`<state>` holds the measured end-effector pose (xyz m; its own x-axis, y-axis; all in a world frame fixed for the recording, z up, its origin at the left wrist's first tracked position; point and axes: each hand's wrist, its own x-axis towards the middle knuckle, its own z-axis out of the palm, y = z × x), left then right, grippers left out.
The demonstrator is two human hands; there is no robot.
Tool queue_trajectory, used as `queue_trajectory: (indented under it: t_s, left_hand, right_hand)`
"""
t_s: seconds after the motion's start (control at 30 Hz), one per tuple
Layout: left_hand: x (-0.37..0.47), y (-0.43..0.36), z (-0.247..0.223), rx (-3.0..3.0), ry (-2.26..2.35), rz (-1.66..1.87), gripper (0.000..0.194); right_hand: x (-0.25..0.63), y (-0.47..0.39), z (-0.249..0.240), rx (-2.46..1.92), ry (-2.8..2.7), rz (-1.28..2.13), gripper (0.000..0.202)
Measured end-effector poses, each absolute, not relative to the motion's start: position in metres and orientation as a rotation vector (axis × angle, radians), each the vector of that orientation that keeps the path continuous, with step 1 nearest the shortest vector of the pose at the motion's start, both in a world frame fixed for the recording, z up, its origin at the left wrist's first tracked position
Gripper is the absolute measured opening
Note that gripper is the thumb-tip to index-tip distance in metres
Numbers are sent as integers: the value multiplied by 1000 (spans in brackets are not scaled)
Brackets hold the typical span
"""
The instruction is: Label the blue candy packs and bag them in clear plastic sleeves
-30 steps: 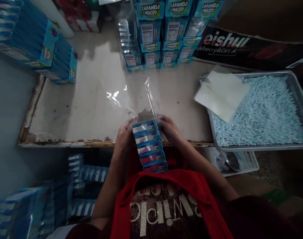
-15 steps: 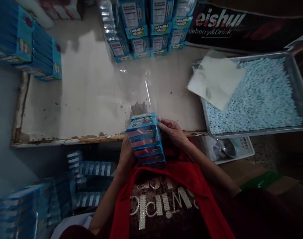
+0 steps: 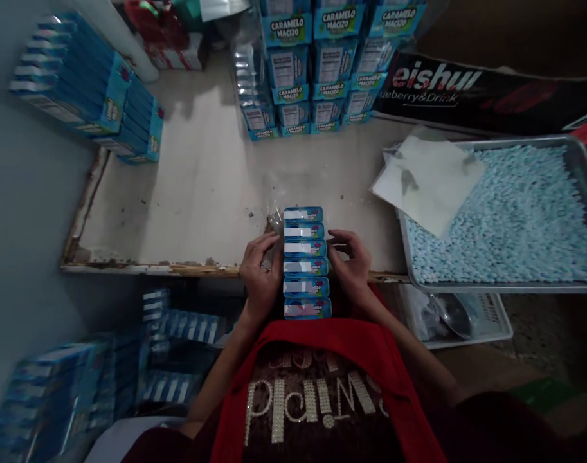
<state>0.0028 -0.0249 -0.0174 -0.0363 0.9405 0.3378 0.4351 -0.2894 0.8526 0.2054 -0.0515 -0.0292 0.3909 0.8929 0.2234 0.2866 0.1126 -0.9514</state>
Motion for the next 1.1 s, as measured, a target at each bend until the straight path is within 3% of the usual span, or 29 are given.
queue_trajectory:
  t_s: [0.3, 0.5, 0.8, 0.93, 1.1]
  left_hand:
    - [-6, 13, -11, 2076, 1340, 1297, 15]
    - [-10, 27, -4, 1916, 1323, 1234, 13]
    - [-29, -1, 8, 2006, 1222, 1164, 12]
    - [-35, -16, 0, 1775, 1338, 1186, 5]
    - [-21, -26, -22, 1179, 1485, 1162, 35]
  right_hand:
    - [218, -26, -16, -1527, -1280, 483, 13]
    - [223, -13, -3, -1554, -1377, 479, 12]
    - [228, -65, -6, -1332, -1640, 295, 19]
    - [233, -78, -12, -1391, -1441, 614, 8]
    - [231, -79, -19, -1366, -1013, 1168, 44]
